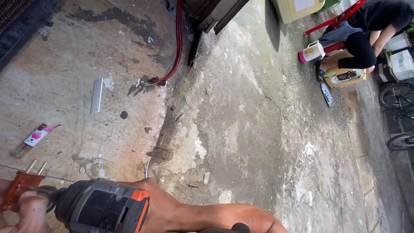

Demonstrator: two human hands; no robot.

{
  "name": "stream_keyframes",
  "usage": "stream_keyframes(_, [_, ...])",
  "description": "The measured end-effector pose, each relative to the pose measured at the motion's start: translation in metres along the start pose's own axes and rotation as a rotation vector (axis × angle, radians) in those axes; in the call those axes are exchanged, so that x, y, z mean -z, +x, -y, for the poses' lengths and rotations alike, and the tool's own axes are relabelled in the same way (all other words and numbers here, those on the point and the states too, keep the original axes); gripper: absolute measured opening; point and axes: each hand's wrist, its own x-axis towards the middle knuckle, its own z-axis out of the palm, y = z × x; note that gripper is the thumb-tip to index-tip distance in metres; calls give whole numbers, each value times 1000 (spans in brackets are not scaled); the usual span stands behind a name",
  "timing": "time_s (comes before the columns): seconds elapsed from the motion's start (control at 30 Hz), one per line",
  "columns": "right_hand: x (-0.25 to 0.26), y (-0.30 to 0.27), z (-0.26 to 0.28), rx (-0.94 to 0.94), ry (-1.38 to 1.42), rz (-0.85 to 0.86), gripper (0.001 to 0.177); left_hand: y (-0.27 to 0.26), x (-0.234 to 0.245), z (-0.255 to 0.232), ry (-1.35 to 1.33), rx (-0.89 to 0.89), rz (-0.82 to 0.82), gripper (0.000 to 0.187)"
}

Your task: Repairing the electrical wiring and components of a refrigerator compressor by connecting wires and applying tape.

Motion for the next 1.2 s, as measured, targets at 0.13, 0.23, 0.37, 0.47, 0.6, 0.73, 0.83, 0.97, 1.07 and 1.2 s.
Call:
stream_keyframes(0.13, [1,1,7,-4,-33,21,50,10,-39,125,-169,314,-115,36])
stream_keyframes(0.23, [-2,1,-7,15,-6,-9,78,17,5,40,-99,165,186,27])
stream_keyframes(0.37, [-3,1,-11,72,-154,-24,62,18,19,-14,67,180,230,18])
stream_keyframes(0.47, [-2,1,-14,24,-43,-35,66,22,17,-15,34,121,238,25])
stream_keyframes(0.6, [-3,2,-5,28,-137,-62,43,25,15,-41,-111,14,176,35])
stream_keyframes(0.73, [1,2,-32,553,-632,-151,34,37,10,-109,-454,6,-55,31])
stream_keyframes(0.83, [34,23,27,717,-463,-399,17,53,18,-133,-419,211,-122,24])
stream_keyframes(0.97, [59,41,-11,-18,-363,-666,36,61,19,-117,-659,227,-155,27])
stream_keyframes(1.07, [96,76,-31,132,-300,-770,24,63,16,-120,-722,320,-159,22])
stream_keyframes(1.2, [129,131,-55,380,-50,-1004,8,87,-5,-125,-729,418,-70,20])
